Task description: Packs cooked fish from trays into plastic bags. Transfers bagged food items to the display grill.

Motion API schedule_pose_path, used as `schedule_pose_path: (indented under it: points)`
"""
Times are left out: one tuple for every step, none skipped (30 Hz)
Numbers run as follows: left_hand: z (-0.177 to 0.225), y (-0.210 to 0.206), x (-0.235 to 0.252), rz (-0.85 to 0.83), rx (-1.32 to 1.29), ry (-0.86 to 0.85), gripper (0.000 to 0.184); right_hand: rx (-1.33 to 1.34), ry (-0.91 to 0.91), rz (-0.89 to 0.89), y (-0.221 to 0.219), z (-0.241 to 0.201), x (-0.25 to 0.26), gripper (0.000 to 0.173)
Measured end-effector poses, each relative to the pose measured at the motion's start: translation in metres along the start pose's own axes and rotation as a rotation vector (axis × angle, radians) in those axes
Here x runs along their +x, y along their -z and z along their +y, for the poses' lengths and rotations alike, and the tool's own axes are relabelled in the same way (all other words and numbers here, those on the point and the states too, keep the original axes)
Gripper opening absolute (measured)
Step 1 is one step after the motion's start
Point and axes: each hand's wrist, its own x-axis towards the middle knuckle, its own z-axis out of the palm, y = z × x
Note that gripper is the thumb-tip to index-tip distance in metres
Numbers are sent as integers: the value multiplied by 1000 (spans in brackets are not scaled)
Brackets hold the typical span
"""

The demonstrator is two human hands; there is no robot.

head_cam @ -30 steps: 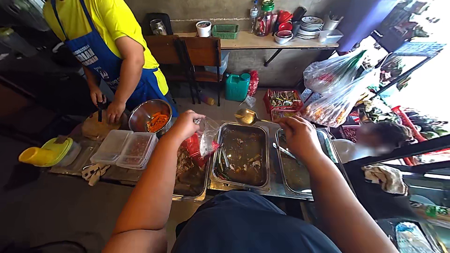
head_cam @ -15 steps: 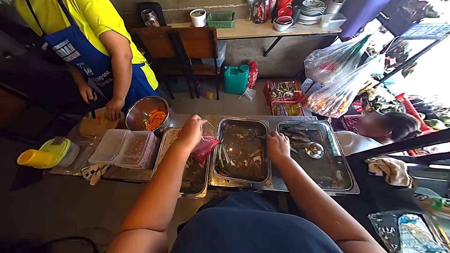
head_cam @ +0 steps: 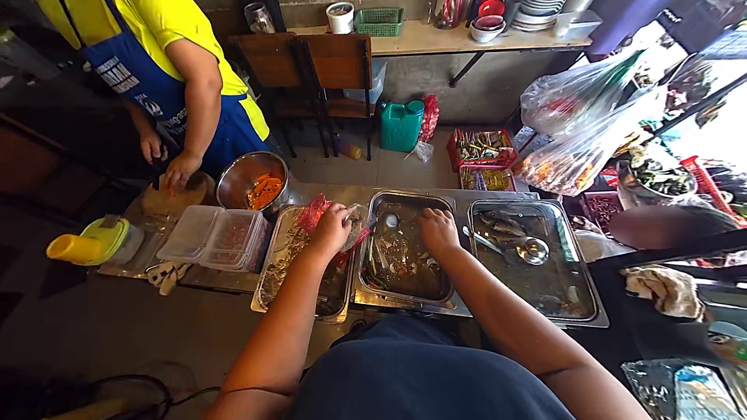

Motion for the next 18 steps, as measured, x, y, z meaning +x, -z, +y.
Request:
schedule_pose_path:
  points:
    - [1,0,-2,-3,-22,17,39,-6,13,-25,-1,-3,3,26]
    - [1,0,-4,-6,-39,32,41,-12,30,-50,-1,-7,3,27]
    - [2,0,-6,-7,-48,43,44,-18,48,-71,-2,-11,1,28]
    - [3,1,-7,-16,-49,56,46,-20,70,-85,-1,-13,-1,30]
    - [3,1,-8,-20,-54,62,47,-23,100,-91,0,-13,-5,32]
    - [3,0,-9,-21,-59,62,47,-25,141,-95,0,-13,-9,34]
    - [2,0,-9,-22,-65,63,46,-29,182,-103,1,-12,-13,35]
    - [2,0,-10,-23,-75,60,46,-35,230,-101,1,-11,-18,37]
    - [1,0,-11,-27,-85,59,46,-42,283,-92,0,-10,-24,37]
    - [0,0,-12,-29,-97,57,46,-50,335,-81,0,-8,-29,37]
    - [-1,-1,-12,-34,-108,57,46,-53,379,-81,0,-6,-35,36]
    - [-2,-2,-12,-37,-120,55,46,-51,418,-79,-1,-3,-40,36]
    - [-4,-2,-12,-37,-132,53,45,-50,455,-58,-3,-1,-44,36]
    - [-6,-3,-10,-34,-144,49,45,-53,485,-18,-5,1,-48,36]
    - [-9,-3,-9,-31,-155,48,45,-57,507,24,-7,3,-51,34]
    - [-10,-3,-9,-26,-166,45,44,-60,515,68,-7,4,-54,33]
    - [-11,-2,-9,-25,-167,44,45,-62,514,116,-7,4,-58,32]
    - [-11,-2,-9,-20,-167,42,44,-63,499,150,-4,4,-61,32]
